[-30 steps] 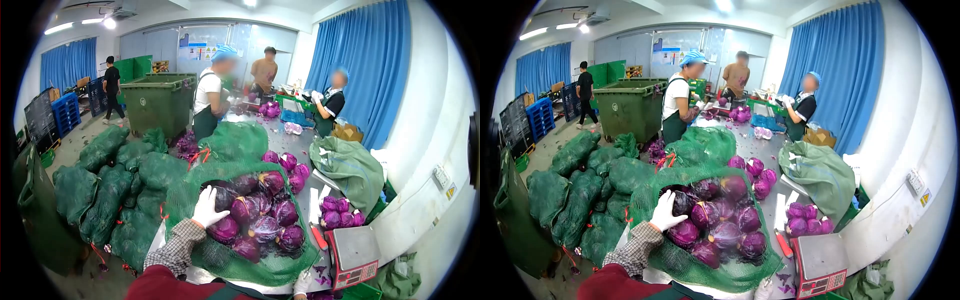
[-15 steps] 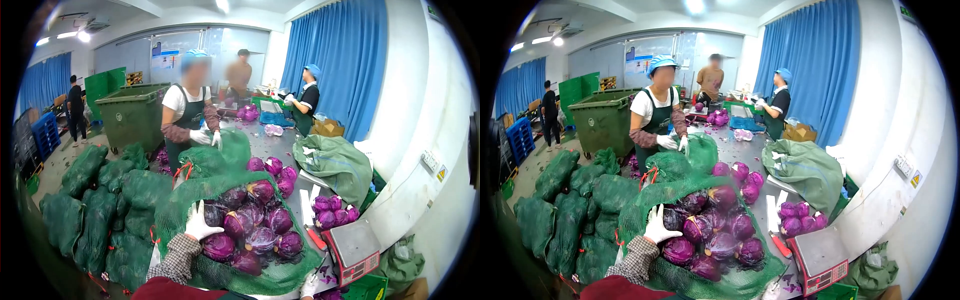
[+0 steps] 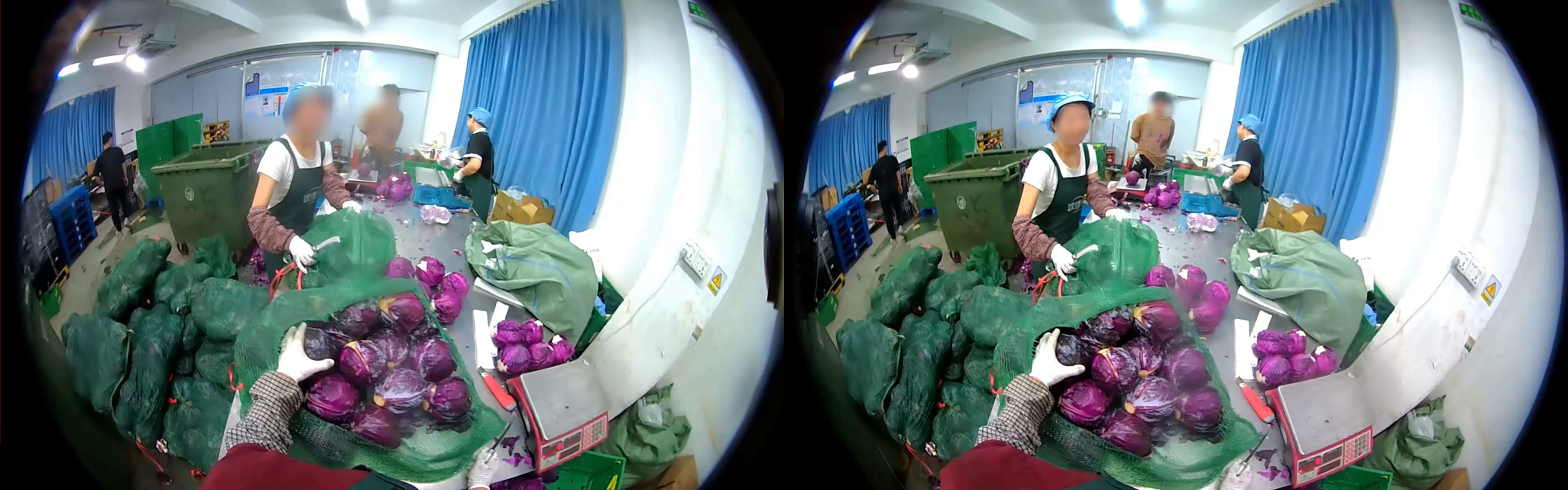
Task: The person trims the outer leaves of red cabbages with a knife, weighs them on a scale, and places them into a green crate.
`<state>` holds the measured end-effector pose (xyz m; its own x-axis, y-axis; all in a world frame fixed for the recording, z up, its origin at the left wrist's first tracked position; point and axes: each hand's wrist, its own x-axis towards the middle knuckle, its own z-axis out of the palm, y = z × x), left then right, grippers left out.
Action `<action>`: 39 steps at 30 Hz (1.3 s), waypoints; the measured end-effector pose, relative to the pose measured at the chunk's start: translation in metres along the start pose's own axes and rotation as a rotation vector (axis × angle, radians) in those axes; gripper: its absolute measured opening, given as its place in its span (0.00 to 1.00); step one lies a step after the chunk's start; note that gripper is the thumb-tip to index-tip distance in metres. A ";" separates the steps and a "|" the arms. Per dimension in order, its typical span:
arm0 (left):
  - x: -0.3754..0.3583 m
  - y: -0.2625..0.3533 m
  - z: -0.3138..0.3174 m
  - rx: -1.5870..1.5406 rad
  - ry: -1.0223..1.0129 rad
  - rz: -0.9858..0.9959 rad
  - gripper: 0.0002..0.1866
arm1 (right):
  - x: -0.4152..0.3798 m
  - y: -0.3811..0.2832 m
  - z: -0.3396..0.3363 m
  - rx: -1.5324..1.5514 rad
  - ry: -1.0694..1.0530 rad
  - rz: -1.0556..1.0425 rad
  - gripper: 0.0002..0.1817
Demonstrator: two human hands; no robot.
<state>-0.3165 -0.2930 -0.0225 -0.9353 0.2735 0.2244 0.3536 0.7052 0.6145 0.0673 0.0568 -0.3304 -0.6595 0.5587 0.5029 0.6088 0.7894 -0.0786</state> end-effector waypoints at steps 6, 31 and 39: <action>0.007 -0.008 0.016 -0.953 0.098 -0.253 0.42 | 0.048 -0.059 -0.127 0.963 0.112 0.593 0.09; -0.202 0.203 0.181 -1.131 -1.500 -0.249 0.36 | 0.004 -0.066 -0.212 1.995 0.113 1.297 0.17; -0.193 0.191 0.191 -0.087 -0.912 0.954 0.57 | -0.001 -0.048 -0.200 1.028 -0.104 0.761 0.17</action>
<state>-0.0668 -0.0868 -0.0928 0.0323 0.9991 0.0281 0.8315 -0.0425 0.5540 0.1269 -0.0331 -0.1547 -0.3568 0.9338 -0.0274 0.2575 0.0701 -0.9637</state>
